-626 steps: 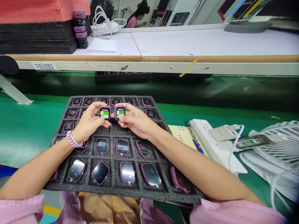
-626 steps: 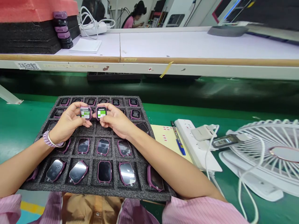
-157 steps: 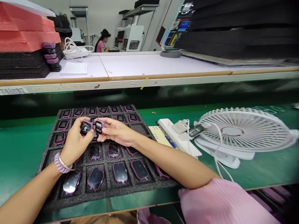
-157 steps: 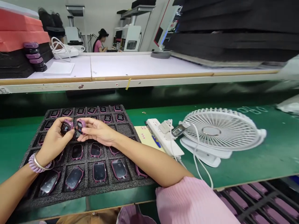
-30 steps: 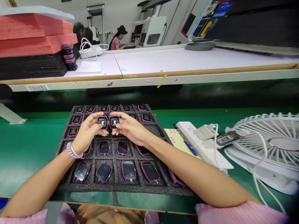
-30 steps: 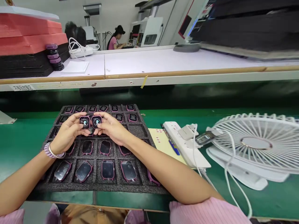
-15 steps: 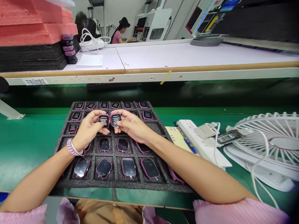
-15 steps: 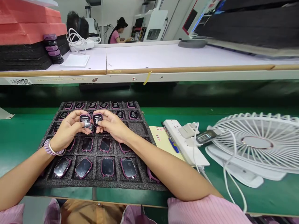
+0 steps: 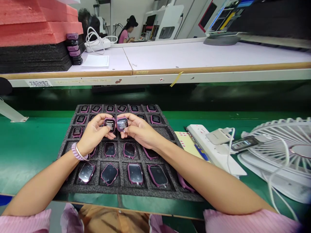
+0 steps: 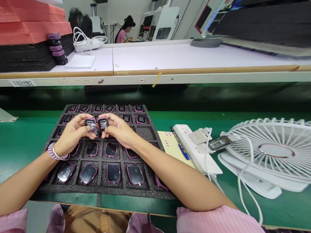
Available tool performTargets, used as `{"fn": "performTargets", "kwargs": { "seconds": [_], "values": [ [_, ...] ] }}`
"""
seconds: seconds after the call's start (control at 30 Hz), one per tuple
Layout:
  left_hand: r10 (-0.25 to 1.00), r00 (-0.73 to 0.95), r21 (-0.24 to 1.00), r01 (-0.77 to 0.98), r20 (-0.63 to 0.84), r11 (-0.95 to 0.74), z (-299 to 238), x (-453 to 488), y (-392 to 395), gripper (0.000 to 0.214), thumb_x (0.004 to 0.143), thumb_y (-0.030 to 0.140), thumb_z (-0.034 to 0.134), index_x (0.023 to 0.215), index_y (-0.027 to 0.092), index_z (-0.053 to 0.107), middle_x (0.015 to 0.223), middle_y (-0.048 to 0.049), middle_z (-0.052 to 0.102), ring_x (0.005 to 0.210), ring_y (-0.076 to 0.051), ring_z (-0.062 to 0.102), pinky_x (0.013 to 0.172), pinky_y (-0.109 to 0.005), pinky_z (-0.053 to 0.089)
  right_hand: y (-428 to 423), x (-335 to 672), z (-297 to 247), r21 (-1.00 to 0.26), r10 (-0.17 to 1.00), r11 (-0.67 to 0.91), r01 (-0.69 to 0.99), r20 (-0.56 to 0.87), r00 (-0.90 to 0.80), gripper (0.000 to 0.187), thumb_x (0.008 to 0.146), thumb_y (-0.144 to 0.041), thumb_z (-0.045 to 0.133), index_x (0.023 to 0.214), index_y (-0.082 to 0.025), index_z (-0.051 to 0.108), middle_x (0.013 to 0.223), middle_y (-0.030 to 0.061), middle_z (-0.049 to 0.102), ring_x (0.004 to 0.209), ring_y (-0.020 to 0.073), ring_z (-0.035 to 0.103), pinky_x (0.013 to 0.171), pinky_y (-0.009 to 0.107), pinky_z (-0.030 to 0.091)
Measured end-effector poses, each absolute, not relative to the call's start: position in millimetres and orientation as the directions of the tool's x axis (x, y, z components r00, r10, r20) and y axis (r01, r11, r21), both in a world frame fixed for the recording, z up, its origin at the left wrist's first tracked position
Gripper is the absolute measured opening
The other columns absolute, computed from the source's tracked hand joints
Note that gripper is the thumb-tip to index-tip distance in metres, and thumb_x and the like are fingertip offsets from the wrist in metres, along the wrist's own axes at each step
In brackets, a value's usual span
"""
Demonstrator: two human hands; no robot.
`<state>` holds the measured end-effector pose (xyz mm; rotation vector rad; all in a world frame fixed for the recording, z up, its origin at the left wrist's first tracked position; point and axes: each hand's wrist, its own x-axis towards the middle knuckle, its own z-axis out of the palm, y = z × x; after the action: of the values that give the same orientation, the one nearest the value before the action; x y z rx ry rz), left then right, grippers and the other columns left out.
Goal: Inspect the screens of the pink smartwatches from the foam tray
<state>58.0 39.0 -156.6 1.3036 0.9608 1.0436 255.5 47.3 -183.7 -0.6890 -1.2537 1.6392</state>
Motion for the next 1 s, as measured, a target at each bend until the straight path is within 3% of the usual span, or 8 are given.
{"fn": "performTargets", "kwargs": {
  "seconds": [0.33,0.63,0.73,0.87,1.0],
  "values": [
    [0.959,0.280,0.999,-0.038,0.041,-0.032,-154.7,58.1,39.0,0.043,0.070,0.028,0.069,0.108,0.015,0.055,0.093,0.0002,0.066,0.057,-0.011,0.070,0.057,-0.022,0.060,47.0,254.5,-184.0,-0.948,0.899,-0.046,-0.315,0.098,-0.428,0.049,0.070,-0.019,0.071,0.117,-0.019,0.059,0.092,0.0005,0.068,0.065,0.0137,0.064,0.062,0.025,0.049],
    [0.959,0.278,0.997,-0.067,0.062,-0.045,-158.0,56.9,38.9,0.049,0.065,0.018,0.069,0.111,0.015,0.055,0.103,-0.0017,0.065,0.062,-0.011,0.071,0.062,-0.022,0.062,48.2,255.4,-188.3,-0.946,0.902,-0.028,-0.324,0.116,-0.415,0.051,0.068,-0.014,0.072,0.117,-0.020,0.059,0.095,0.0000,0.068,0.067,0.0129,0.064,0.062,0.023,0.051],
    [0.959,0.282,0.998,-0.064,0.029,-0.011,-158.1,56.9,39.0,0.050,0.071,0.023,0.071,0.118,0.016,0.055,0.097,-0.0019,0.067,0.064,-0.013,0.073,0.065,-0.024,0.063,48.9,254.4,-188.3,-0.944,0.912,-0.035,-0.327,0.103,-0.397,0.047,0.070,-0.016,0.077,0.113,-0.020,0.060,0.094,0.0008,0.069,0.062,0.0120,0.060,0.059,0.023,0.050],
    [0.961,0.276,0.995,-0.092,-0.017,0.044,-155.9,56.6,38.6,0.042,0.082,0.037,0.064,0.118,0.015,0.058,0.090,-0.0022,0.067,0.062,-0.017,0.073,0.062,-0.028,0.064,49.4,253.2,-185.8,-0.917,0.920,-0.099,-0.387,0.064,-0.387,0.037,0.080,-0.034,0.081,0.107,-0.018,0.062,0.089,0.0038,0.069,0.060,0.0129,0.056,0.054,0.023,0.048],
    [0.956,0.292,0.992,-0.114,-0.016,0.051,-154.2,56.6,38.0,0.042,0.079,0.032,0.067,0.116,0.016,0.059,0.091,-0.0011,0.067,0.063,-0.018,0.074,0.064,-0.028,0.065,48.6,253.5,-185.2,-0.913,0.922,-0.098,-0.396,0.066,-0.382,0.039,0.077,-0.032,0.084,0.107,-0.018,0.063,0.085,0.0017,0.067,0.059,0.0122,0.055,0.054,0.023,0.048]
  ]
}}
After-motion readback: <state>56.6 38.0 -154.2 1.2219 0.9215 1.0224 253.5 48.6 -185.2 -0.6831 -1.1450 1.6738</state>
